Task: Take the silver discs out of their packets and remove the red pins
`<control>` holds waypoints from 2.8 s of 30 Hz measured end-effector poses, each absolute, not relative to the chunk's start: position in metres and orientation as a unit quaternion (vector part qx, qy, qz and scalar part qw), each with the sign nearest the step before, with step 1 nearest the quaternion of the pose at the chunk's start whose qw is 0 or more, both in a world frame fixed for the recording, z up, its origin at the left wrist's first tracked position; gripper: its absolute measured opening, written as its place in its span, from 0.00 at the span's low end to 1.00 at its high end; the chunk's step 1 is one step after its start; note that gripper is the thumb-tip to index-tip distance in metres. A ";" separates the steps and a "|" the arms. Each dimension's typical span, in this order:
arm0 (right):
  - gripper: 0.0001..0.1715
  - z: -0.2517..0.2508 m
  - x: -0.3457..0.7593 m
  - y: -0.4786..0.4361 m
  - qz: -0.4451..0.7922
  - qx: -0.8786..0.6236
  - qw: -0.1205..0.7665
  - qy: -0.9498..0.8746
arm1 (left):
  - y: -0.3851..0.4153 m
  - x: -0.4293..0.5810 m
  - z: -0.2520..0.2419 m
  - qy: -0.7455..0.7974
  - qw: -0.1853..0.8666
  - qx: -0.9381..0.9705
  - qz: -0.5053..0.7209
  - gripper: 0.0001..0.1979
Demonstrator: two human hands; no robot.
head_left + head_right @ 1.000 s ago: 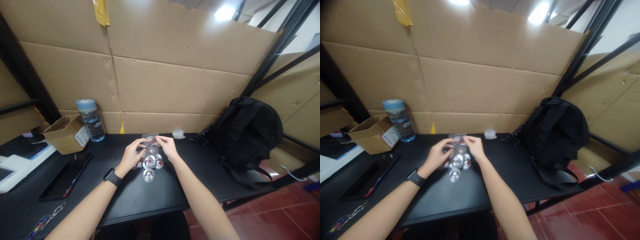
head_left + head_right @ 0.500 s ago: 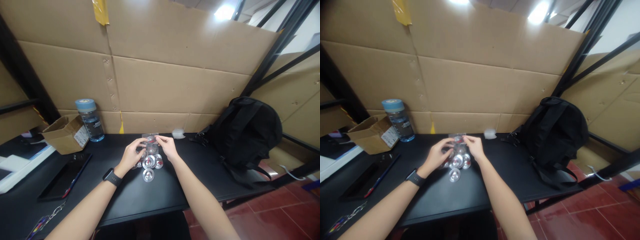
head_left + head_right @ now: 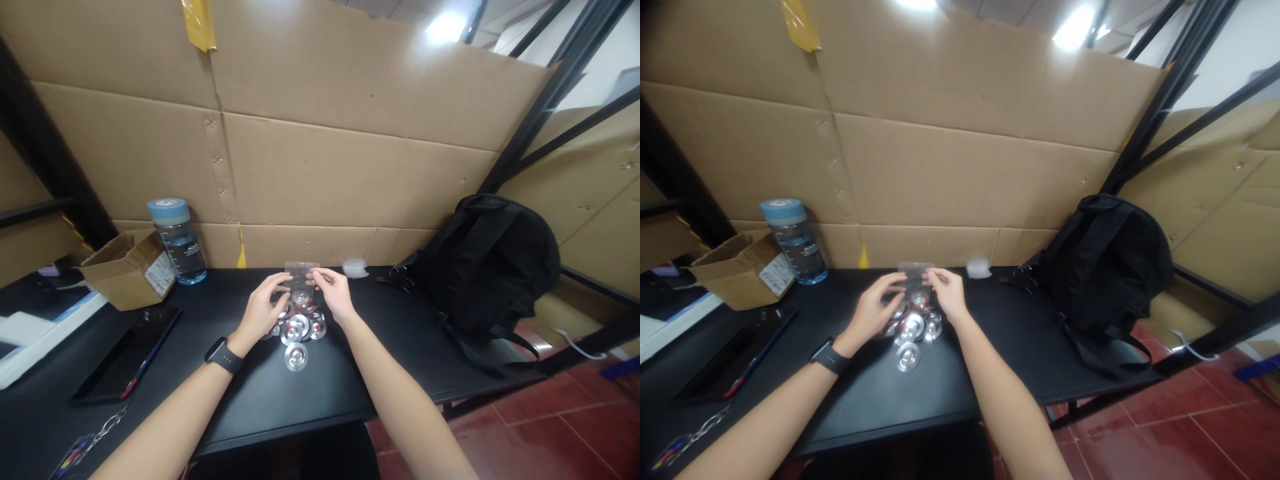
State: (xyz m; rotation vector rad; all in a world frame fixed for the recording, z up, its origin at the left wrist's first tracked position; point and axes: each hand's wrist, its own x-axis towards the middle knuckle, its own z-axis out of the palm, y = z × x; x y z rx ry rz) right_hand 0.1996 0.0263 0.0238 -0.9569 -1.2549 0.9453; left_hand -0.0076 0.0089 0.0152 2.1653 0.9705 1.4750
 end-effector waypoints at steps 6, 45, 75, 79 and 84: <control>0.31 0.029 0.198 0.020 0.444 -0.378 0.582 -0.566 | 0.008 -0.007 0.017 0.373 0.204 0.714 0.557 0.14; 0.19 0.006 0.353 0.039 -0.201 -0.625 0.124 -0.744 | 0.012 -0.017 0.017 0.384 0.196 0.769 0.471 0.19; 0.21 0.018 0.361 0.129 -0.052 -0.664 0.068 -0.743 | 0.024 -0.025 0.004 0.386 0.146 0.797 0.442 0.17; 0.19 0.019 0.360 0.129 -0.046 -0.658 0.057 -0.749 | 0.024 -0.026 0.004 0.390 0.138 0.799 0.437 0.17; 0.18 0.015 0.355 0.120 -0.049 -0.670 0.056 -0.738 | 0.024 -0.027 0.006 0.391 0.130 0.801 0.433 0.15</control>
